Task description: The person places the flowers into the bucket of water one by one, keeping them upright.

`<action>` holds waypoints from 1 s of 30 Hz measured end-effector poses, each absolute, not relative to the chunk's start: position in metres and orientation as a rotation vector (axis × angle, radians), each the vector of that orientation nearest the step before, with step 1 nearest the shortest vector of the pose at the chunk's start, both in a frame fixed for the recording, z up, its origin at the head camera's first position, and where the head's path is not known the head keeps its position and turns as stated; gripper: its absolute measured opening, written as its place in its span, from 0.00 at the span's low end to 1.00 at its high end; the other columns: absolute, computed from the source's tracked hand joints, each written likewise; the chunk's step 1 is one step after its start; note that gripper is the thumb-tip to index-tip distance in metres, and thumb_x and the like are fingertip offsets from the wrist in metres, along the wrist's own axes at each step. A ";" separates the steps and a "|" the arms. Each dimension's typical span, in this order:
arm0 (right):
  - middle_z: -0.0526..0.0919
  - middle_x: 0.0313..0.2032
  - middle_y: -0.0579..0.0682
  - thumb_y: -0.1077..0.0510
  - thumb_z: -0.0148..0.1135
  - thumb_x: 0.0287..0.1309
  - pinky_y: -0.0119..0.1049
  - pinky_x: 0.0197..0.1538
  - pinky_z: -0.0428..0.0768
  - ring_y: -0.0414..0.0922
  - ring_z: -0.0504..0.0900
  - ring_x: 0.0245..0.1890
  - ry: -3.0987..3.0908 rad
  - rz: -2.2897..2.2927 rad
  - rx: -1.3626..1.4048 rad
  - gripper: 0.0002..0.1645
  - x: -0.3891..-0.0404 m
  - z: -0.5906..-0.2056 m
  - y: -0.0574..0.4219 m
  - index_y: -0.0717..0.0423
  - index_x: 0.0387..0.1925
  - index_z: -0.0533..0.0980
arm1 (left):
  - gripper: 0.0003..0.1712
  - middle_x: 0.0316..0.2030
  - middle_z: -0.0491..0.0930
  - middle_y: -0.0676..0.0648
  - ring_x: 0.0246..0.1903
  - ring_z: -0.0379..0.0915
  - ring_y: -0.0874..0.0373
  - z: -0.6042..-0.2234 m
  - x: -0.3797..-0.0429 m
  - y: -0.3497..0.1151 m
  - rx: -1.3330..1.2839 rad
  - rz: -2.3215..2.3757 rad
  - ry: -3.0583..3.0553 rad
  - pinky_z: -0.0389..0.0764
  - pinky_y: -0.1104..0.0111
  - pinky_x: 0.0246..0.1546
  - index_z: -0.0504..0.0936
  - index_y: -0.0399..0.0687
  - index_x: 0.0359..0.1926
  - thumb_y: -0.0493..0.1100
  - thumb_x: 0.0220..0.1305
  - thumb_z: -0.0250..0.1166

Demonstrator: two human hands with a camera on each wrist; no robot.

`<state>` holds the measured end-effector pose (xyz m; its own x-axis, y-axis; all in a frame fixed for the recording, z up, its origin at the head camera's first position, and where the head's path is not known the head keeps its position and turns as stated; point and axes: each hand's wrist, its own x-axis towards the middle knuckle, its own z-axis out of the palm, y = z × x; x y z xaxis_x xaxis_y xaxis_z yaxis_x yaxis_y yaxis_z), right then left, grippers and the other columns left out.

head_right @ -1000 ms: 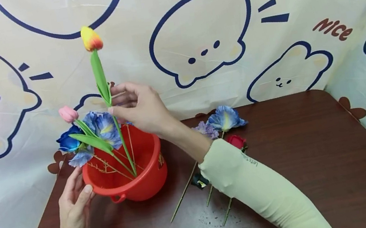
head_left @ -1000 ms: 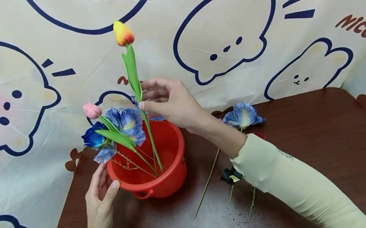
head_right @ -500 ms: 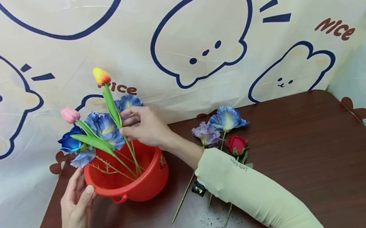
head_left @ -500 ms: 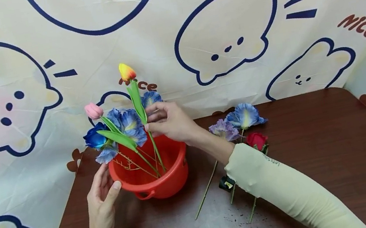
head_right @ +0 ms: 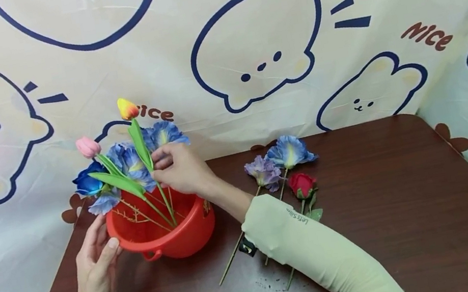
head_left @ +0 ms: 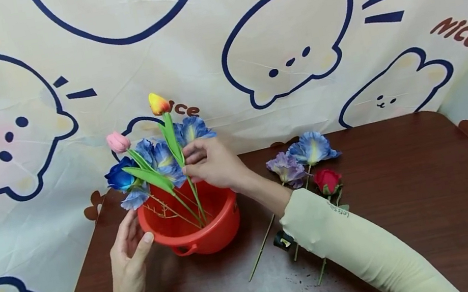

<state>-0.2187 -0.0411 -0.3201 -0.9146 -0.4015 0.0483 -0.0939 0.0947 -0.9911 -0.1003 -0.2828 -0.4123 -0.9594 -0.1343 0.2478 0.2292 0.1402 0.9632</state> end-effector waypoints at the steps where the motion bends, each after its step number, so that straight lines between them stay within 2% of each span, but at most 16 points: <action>1: 0.87 0.48 0.61 0.67 0.69 0.69 0.38 0.43 0.93 0.49 0.91 0.43 2.157 -1.886 -0.487 0.19 -0.218 -0.319 -0.043 0.64 0.59 0.80 | 0.36 0.74 0.75 0.46 0.65 0.78 0.69 -0.412 -0.100 -0.283 -0.093 -1.894 -2.143 0.84 0.79 0.55 0.64 0.48 0.82 0.31 0.76 0.58; 8: 0.89 0.43 0.56 0.66 0.70 0.68 0.37 0.40 0.92 0.51 0.93 0.39 2.254 -1.768 -0.433 0.15 -0.212 -0.318 -0.054 0.62 0.54 0.82 | 0.36 0.74 0.74 0.46 0.65 0.78 0.69 -0.412 -0.099 -0.284 -0.081 -1.889 -2.159 0.84 0.79 0.55 0.64 0.49 0.82 0.32 0.77 0.58; 14: 0.87 0.41 0.54 0.66 0.70 0.68 0.34 0.37 0.91 0.54 0.93 0.42 2.246 -1.719 -0.386 0.14 -0.211 -0.320 -0.058 0.61 0.53 0.81 | 0.36 0.75 0.73 0.46 0.65 0.78 0.69 -0.410 -0.099 -0.284 -0.076 -1.885 -2.170 0.83 0.80 0.56 0.64 0.50 0.82 0.33 0.77 0.58; 20: 0.88 0.40 0.54 0.66 0.70 0.68 0.33 0.36 0.91 0.58 0.93 0.43 2.271 -1.709 -0.380 0.13 -0.212 -0.321 -0.059 0.62 0.53 0.81 | 0.36 0.72 0.76 0.53 0.65 0.78 0.69 -0.411 -0.100 -0.284 -0.080 -1.882 -2.174 0.83 0.80 0.57 0.64 0.49 0.82 0.33 0.77 0.58; 27: 0.88 0.40 0.52 0.64 0.69 0.69 0.31 0.35 0.90 0.54 0.93 0.37 2.372 -1.593 -0.358 0.12 -0.213 -0.321 -0.063 0.60 0.52 0.80 | 0.36 0.72 0.76 0.50 0.64 0.79 0.69 -0.412 -0.099 -0.284 -0.089 -1.889 -2.159 0.83 0.79 0.56 0.64 0.48 0.82 0.32 0.77 0.58; 30: 0.89 0.40 0.51 0.63 0.70 0.69 0.31 0.35 0.89 0.51 0.92 0.34 2.407 -1.552 -0.348 0.12 -0.212 -0.320 -0.064 0.59 0.52 0.81 | 0.36 0.71 0.77 0.52 0.64 0.79 0.69 -0.412 -0.099 -0.284 -0.099 -1.895 -2.150 0.84 0.79 0.55 0.64 0.47 0.82 0.32 0.77 0.57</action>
<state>-0.2121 -0.0636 -0.3199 -0.9386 -0.3346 -0.0844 -0.0611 0.4019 -0.9136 -0.0993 -0.2836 -0.4124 -0.9604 -0.1282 0.2474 0.2294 0.1404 0.9632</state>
